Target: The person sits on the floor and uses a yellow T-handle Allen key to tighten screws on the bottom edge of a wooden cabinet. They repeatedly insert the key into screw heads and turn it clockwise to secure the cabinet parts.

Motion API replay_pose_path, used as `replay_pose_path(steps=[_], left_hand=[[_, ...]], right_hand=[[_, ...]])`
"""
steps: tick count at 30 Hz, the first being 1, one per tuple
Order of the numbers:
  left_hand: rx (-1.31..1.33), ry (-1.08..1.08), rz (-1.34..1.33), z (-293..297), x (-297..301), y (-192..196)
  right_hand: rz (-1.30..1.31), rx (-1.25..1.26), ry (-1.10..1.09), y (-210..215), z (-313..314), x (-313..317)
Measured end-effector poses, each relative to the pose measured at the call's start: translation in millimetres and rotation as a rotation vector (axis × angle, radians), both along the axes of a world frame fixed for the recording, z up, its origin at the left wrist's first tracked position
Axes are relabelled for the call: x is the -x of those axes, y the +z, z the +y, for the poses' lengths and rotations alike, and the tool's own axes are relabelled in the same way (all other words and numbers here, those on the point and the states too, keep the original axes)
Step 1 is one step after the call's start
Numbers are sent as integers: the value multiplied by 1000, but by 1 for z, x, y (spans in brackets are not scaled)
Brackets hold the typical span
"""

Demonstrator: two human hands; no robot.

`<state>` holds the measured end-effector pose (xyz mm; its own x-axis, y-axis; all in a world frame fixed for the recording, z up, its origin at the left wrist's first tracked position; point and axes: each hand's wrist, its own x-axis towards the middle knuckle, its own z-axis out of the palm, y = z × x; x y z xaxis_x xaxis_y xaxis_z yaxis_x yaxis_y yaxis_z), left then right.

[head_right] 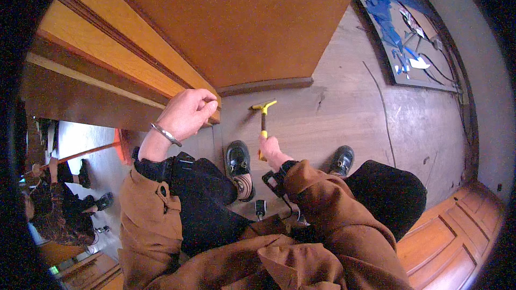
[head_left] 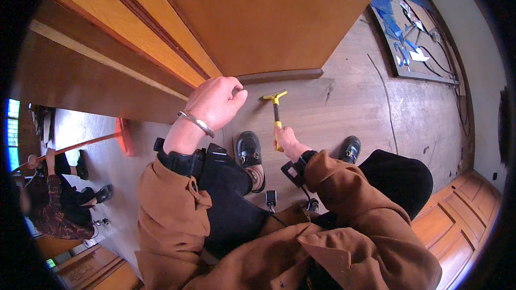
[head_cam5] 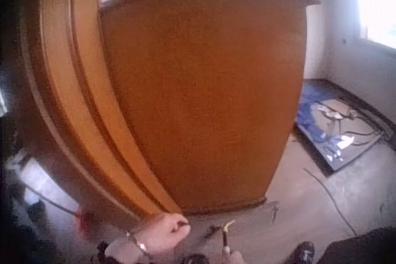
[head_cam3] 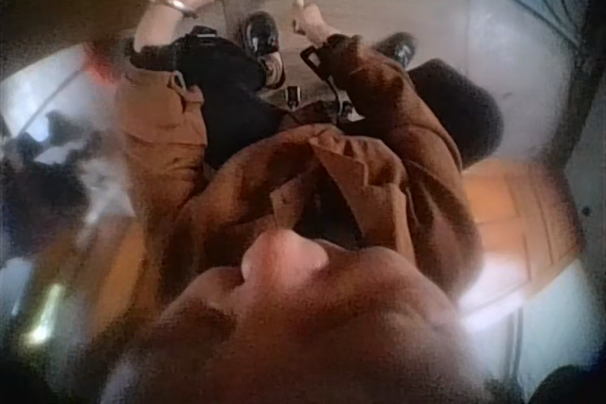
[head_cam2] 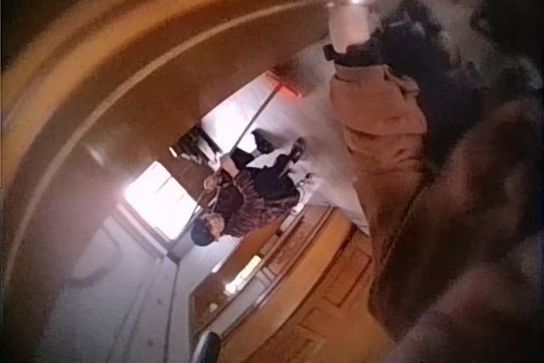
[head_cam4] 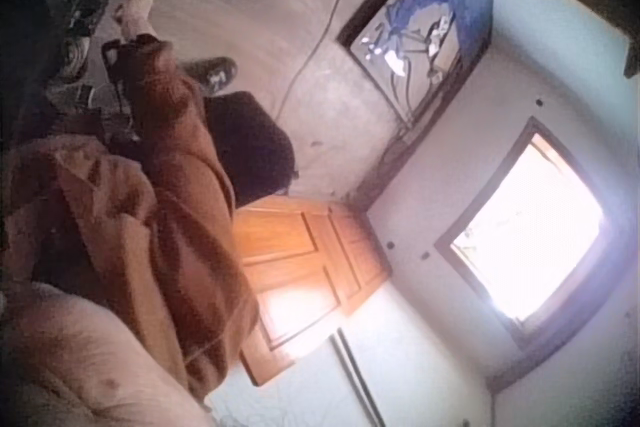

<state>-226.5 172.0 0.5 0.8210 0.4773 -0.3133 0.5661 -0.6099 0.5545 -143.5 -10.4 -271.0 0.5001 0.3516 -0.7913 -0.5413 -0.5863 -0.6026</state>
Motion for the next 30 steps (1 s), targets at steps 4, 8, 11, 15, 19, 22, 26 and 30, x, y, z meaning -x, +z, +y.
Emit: replay_pose_path(steps=[4, 8, 11, 15, 19, 22, 26, 30], left_hand=[[-2, -33, -9, 3, -2, -5], [16, -81, -46, 3, -2, -11], [21, -68, -35, 1, -2, -11], [5, -20, 49, -1, -6, -5], [-24, -42, 16, -3, -9, -3], [-26, -68, -10, -3, -9, -7], [7, -96, -33, 0, -10, -11], [-17, -25, 51, 0, -16, -13]], right_hand=[[125, 44, 12, -5, -19, 11], [186, 35, 4, -15, -23, 49], [128, -107, -84, -5, -10, 18], [117, -62, -89, 5, -5, -23], [80, -12, 52, -22, -27, 38], [132, 15, 166, -37, -31, 52], [222, -47, -196, -21, -22, -2], [251, -55, -285, 3, -29, -11]])
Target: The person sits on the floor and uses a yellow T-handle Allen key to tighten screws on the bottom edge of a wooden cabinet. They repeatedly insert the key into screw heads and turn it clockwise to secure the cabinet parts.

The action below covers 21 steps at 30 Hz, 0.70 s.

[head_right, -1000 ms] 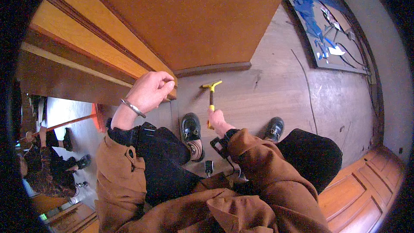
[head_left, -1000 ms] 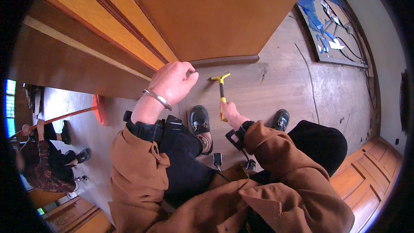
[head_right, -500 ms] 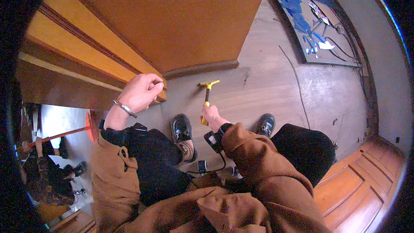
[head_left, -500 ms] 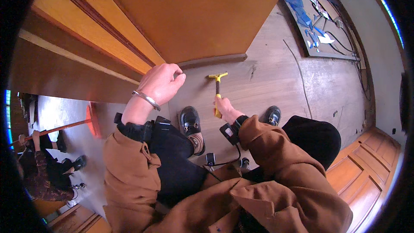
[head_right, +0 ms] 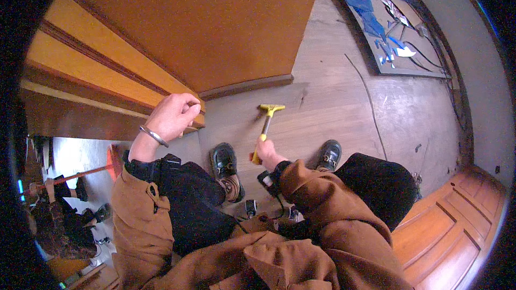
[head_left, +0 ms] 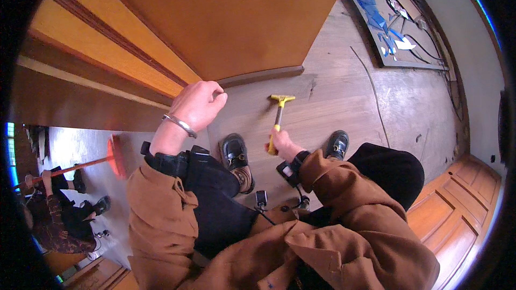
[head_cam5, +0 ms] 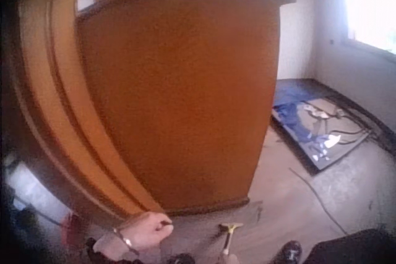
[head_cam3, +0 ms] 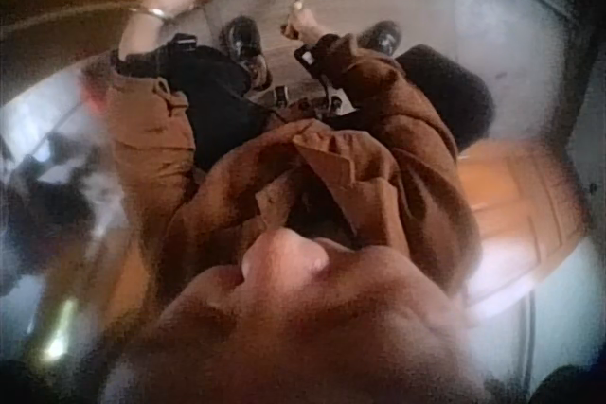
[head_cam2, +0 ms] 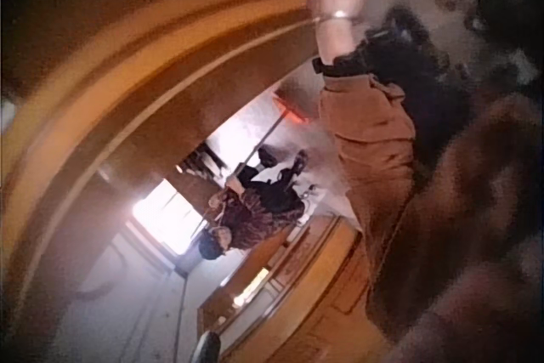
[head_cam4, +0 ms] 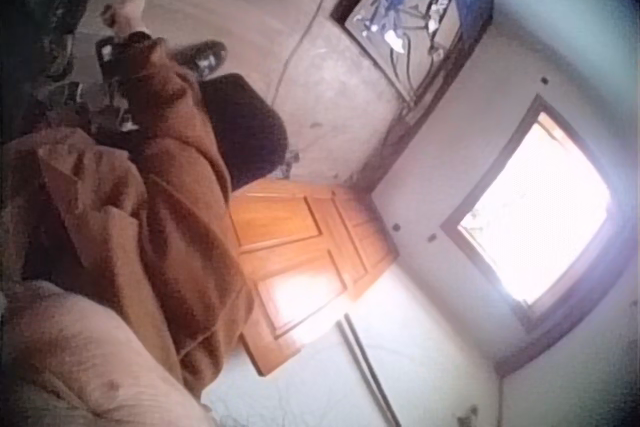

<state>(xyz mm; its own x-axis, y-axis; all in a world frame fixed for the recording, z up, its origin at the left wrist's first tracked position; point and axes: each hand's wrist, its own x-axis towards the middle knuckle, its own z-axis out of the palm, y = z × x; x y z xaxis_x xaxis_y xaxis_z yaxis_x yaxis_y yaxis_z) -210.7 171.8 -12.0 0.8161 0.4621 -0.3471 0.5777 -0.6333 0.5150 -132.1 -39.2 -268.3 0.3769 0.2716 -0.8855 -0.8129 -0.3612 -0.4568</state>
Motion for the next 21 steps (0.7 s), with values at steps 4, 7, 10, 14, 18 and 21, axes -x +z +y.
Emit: replay_pose_path(steps=[4, 7, 10, 14, 18, 21], left_hand=[[10, -7, 31, 1, -6, -10], [98, 33, 87, -5, -12, -30], [124, -76, 220, -22, -23, -60], [90, -162, 339, -75, -36, -110], [322, -78, 460, -127, -45, -153], [249, -50, 413, -144, -52, -177]], right_hand=[[115, -49, 86, 2, 0, 45], [158, -168, 29, 1, 1, 30], [4, -124, -34, 7, -2, -14], [96, -141, -63, 6, -6, -36], [5, -81, 201, 3, -18, -33], [17, -169, 162, 7, -27, -32]])
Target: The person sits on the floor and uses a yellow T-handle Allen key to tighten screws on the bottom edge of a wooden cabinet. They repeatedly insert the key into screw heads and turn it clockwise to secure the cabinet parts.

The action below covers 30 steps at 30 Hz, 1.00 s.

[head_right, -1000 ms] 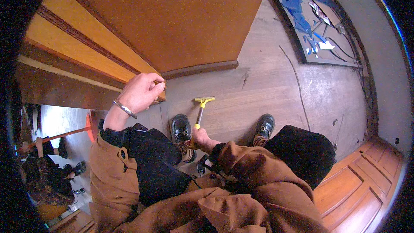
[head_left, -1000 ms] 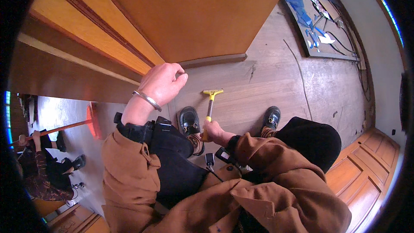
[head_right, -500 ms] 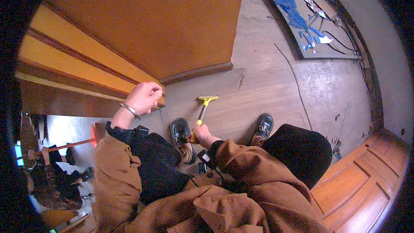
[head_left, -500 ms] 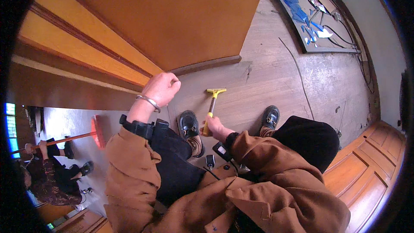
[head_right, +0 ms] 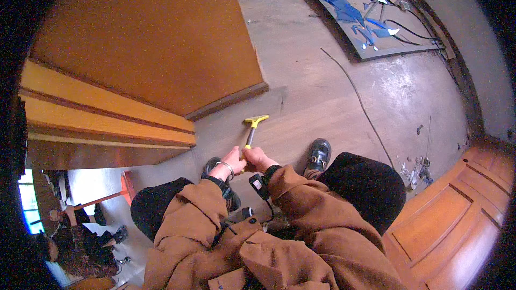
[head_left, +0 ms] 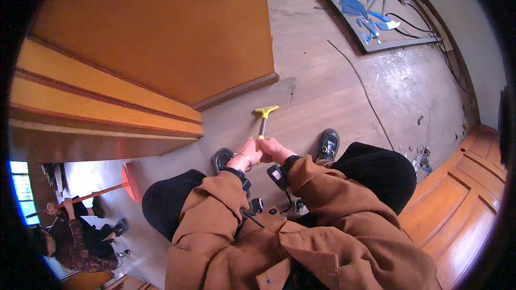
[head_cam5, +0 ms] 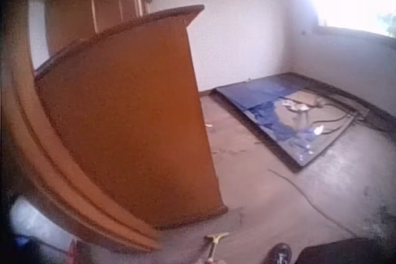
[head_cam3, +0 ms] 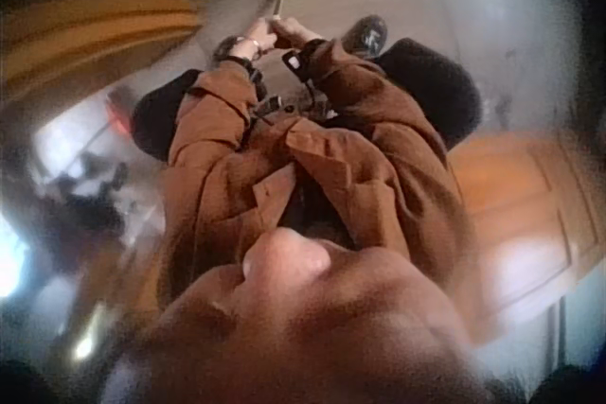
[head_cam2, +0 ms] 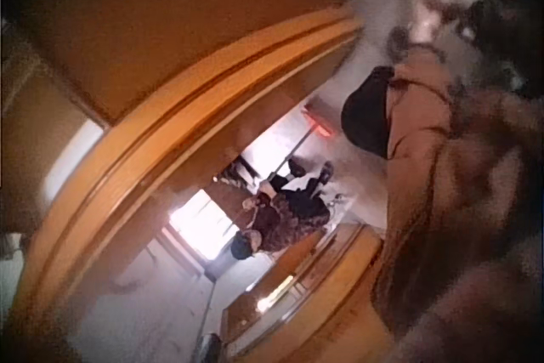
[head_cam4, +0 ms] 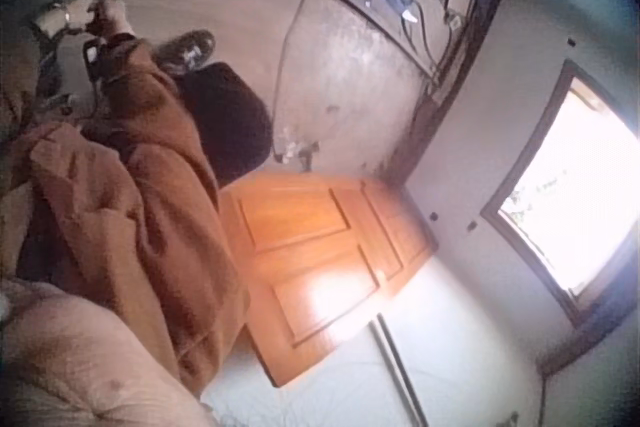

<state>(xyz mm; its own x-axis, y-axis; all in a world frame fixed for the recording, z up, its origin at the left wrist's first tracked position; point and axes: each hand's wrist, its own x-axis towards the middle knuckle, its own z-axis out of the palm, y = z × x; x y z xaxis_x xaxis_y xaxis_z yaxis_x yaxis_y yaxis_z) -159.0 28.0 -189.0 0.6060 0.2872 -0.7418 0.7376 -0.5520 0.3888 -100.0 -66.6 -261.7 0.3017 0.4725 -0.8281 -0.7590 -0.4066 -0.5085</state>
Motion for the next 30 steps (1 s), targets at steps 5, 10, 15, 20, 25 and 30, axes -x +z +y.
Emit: replay_pose_path(steps=[5, 10, 15, 20, 25, 30], left_hand=[[22, 128, -53, -10, -5, -38], [-32, 225, -243, -12, 8, -72], [-173, 260, -365, -24, 13, -86], [-221, 287, -401, -41, 18, -89], [-238, 261, -315, -49, 31, -69], [-181, 259, -78, -47, 11, -42]], right_hand=[[-125, 70, 220, 3, -3, -17], [-552, 272, 192, -7, -7, -78], [-553, 42, -384, 40, -7, -150], [-630, -42, -290, 139, 15, -221], [-830, -122, 23, 259, 26, -253], [-833, -335, 215, 310, -16, -198]])
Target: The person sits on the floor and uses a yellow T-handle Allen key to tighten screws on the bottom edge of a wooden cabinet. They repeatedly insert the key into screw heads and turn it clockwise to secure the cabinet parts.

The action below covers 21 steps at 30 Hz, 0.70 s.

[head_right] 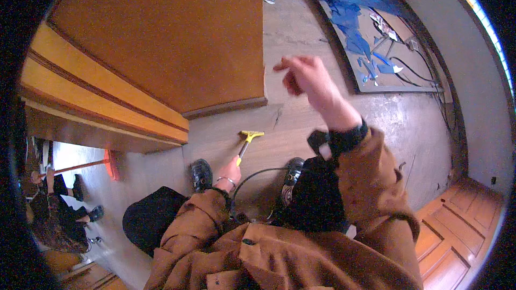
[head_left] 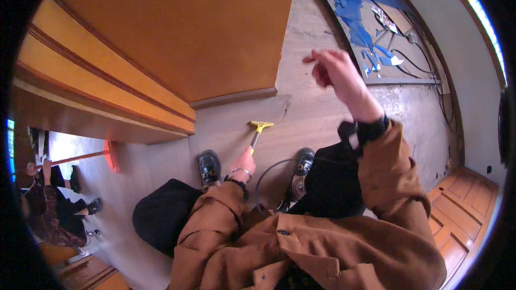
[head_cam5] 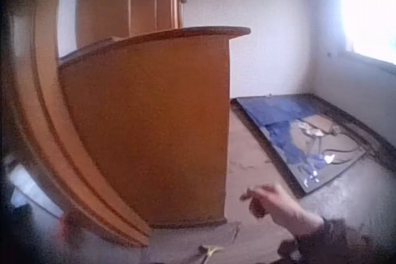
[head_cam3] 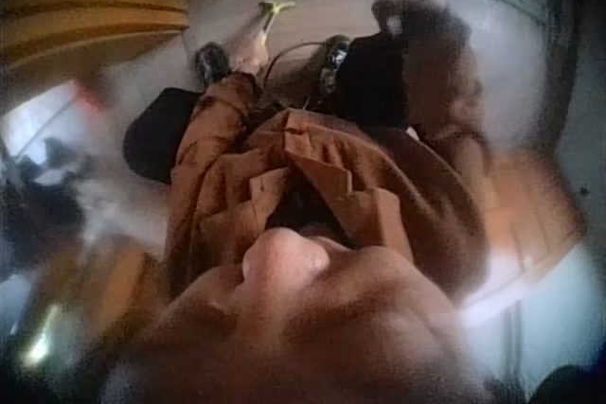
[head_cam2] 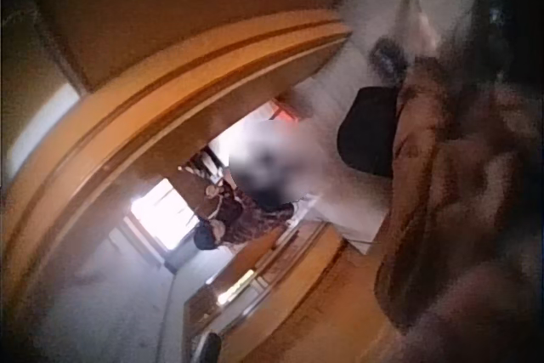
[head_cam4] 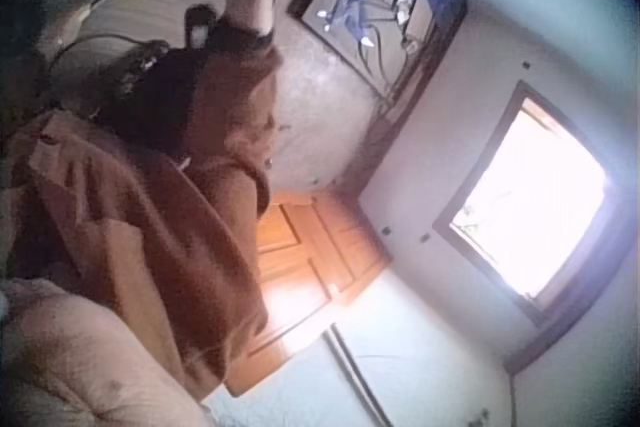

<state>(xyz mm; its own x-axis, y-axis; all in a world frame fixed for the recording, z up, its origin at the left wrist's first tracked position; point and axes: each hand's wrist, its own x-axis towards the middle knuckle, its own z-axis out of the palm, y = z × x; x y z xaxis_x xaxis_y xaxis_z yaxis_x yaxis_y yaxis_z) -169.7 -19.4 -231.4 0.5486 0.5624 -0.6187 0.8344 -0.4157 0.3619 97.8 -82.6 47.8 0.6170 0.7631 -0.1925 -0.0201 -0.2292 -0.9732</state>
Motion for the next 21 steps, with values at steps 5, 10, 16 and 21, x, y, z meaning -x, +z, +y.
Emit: replay_pose_path(steps=[5, 10, 16, 21], left_hand=[[-11, 53, -43, 4, -50, -5], [-86, -58, -70, 14, -80, -20], [-102, -12, -69, 2, -21, -24], [-143, -13, -117, 19, -50, -28]], right_hand=[[-35, 149, 136, -27, -13, 35], [-131, 354, 137, -55, -17, 4], [-250, 403, 140, -64, -27, -22], [-342, 445, 216, -68, -22, -18]])
